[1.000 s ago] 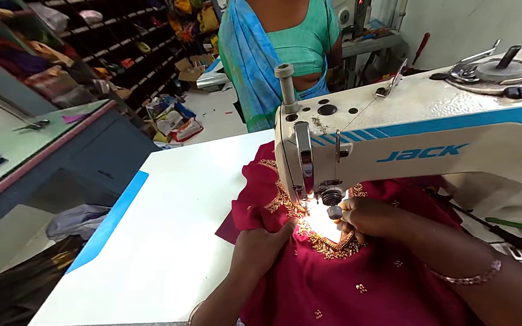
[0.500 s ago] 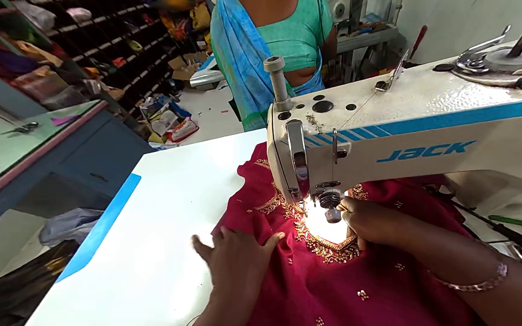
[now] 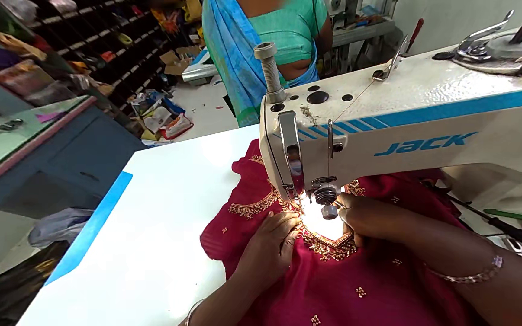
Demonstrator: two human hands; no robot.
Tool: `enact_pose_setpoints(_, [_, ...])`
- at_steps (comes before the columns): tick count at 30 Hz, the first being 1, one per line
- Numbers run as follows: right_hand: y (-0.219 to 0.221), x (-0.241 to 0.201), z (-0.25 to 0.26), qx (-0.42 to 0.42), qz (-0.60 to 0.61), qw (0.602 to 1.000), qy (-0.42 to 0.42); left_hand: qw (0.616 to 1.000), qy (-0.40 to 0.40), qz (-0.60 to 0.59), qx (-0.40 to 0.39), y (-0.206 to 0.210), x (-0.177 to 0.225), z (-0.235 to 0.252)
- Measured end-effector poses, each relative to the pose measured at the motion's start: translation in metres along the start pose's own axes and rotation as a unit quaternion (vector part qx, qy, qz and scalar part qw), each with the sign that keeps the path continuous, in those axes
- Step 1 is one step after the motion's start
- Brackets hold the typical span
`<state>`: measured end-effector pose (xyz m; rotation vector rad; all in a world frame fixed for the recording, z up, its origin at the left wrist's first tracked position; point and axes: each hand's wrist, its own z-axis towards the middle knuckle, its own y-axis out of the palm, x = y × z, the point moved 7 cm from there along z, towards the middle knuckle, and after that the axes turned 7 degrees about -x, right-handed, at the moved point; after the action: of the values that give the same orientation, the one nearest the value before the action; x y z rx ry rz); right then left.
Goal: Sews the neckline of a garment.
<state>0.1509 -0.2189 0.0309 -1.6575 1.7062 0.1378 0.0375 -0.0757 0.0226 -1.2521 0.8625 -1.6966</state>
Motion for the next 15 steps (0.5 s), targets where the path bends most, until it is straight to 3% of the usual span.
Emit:
enact_pose_setpoints(9, [0.001, 0.000, 0.001, -0.003, 0.028, 1.000, -0.004, 0.994, 0.058, 0.006, -0.089, 0.001, -0.012, -0.006])
enact_pose_setpoints(15, [-0.006, 0.001, -0.005, 0.000, 0.064, 0.998, -0.028, 0.990, 0.078, 0.047, -0.107, 0.004, -0.009, -0.007])
